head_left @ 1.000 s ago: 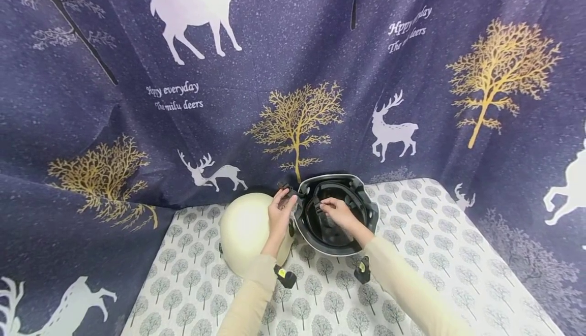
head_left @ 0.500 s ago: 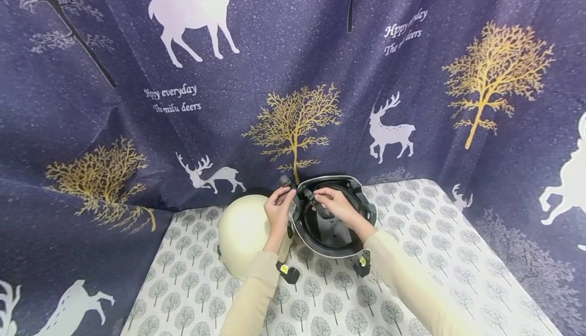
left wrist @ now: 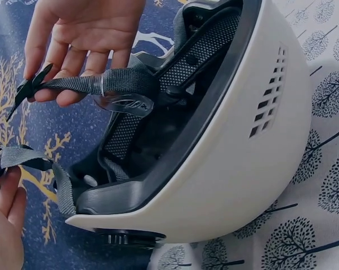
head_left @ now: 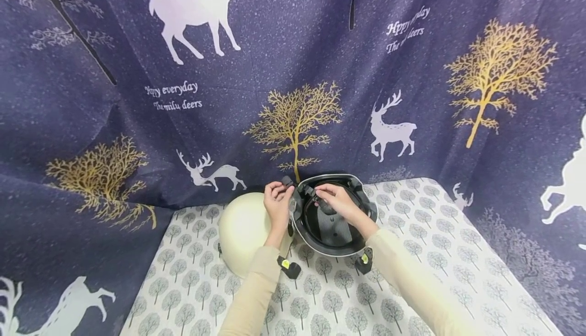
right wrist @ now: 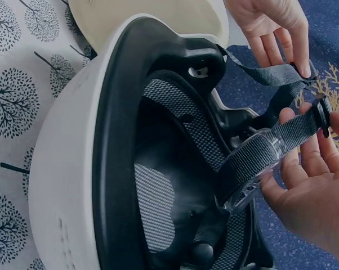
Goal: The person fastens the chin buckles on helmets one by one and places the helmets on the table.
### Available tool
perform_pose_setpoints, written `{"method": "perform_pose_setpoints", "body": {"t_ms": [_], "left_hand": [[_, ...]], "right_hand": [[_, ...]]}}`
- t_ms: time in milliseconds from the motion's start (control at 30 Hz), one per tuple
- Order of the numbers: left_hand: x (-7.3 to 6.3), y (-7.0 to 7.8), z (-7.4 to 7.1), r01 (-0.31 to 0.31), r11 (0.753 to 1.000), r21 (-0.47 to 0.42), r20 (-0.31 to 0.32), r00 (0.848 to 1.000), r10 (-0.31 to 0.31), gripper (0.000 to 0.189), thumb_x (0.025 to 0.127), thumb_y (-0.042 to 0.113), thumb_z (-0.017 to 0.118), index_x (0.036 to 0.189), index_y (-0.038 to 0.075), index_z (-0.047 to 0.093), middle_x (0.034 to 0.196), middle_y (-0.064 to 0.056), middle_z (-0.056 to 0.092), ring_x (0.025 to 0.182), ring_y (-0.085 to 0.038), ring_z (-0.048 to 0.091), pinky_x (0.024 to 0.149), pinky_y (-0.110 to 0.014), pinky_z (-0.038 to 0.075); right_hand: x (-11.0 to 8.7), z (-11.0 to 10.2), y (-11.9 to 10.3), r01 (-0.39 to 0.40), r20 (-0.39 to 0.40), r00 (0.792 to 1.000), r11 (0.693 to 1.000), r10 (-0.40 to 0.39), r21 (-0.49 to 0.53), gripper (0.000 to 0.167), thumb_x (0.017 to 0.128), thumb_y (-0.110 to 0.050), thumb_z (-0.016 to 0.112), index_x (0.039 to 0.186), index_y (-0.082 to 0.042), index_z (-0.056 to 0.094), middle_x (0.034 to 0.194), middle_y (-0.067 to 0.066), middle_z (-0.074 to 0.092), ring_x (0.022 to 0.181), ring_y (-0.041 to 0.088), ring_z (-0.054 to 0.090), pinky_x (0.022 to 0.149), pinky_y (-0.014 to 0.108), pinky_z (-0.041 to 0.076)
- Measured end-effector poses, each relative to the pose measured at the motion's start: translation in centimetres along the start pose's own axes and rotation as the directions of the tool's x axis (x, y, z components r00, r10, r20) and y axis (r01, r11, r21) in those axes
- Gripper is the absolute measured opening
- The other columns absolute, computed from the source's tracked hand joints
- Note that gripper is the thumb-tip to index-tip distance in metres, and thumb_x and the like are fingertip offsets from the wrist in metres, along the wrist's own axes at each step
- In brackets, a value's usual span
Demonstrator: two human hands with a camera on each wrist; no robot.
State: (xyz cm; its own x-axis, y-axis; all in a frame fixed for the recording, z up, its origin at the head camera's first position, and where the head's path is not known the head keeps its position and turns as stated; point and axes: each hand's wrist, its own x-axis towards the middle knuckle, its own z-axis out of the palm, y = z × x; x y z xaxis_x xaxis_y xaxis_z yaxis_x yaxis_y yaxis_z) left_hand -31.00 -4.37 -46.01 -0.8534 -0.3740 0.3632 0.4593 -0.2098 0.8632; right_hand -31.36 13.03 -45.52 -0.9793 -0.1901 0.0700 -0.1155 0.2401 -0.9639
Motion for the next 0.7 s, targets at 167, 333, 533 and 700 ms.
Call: {"method": "perform_pose_setpoints", "body": {"t_ms": [167,333,533,700], "left_hand": [[-0.3,0.7,0.0,0.005,1.000,0.009,0.074,0.997,-0.005,0.043,0.081,-0.012,0.068,0.120,-0.019,0.051,0.082,-0.005,0.061,0.066,-0.001,0.059,0.065,-0.011,0.050],[-0.8,1.7,0.4,-0.013,0.999,0.039,0.151,0.989,0.007,0.044,0.082,-0.011,0.068,0.123,-0.019,0.054,0.083,-0.010,0.061,0.069,0.001,0.058,0.066,-0.010,0.050],[-1.2,2.5,0.9,0.032,0.997,0.073,0.213,0.976,-0.047,0.043,0.086,-0.004,0.068,0.123,-0.019,0.055,0.088,-0.007,0.064,0.073,0.001,0.060,0.068,-0.010,0.049],[-1.0,1.5,0.7,0.012,0.993,0.114,0.225,0.974,-0.037,0.028,0.089,-0.003,0.065,0.112,-0.019,0.063,0.088,-0.013,0.065,0.072,0.002,0.058,0.068,-0.011,0.046]], "right_hand": [[-0.2,-0.1,-0.4,0.040,0.019,0.999,0.999,-0.041,0.016,0.034,0.099,-0.020,0.055,0.122,0.004,0.062,0.117,0.021,0.067,0.082,0.005,0.067,0.083,0.019,0.049],[-0.3,-0.3,-0.8,0.078,0.025,0.997,0.997,-0.078,0.011,0.034,0.099,-0.019,0.056,0.123,0.005,0.062,0.120,0.022,0.066,0.087,0.001,0.064,0.093,0.025,0.049],[-0.7,-0.5,-1.5,0.075,0.042,0.996,0.996,-0.077,0.046,0.034,0.100,-0.020,0.055,0.123,0.005,0.061,0.117,0.015,0.067,0.090,0.004,0.064,0.093,0.027,0.050],[-0.9,-0.5,-1.4,0.048,0.052,0.997,0.996,-0.052,0.078,0.034,0.100,-0.021,0.055,0.122,0.005,0.061,0.105,0.003,0.070,0.084,0.002,0.064,0.085,0.021,0.050]]}}
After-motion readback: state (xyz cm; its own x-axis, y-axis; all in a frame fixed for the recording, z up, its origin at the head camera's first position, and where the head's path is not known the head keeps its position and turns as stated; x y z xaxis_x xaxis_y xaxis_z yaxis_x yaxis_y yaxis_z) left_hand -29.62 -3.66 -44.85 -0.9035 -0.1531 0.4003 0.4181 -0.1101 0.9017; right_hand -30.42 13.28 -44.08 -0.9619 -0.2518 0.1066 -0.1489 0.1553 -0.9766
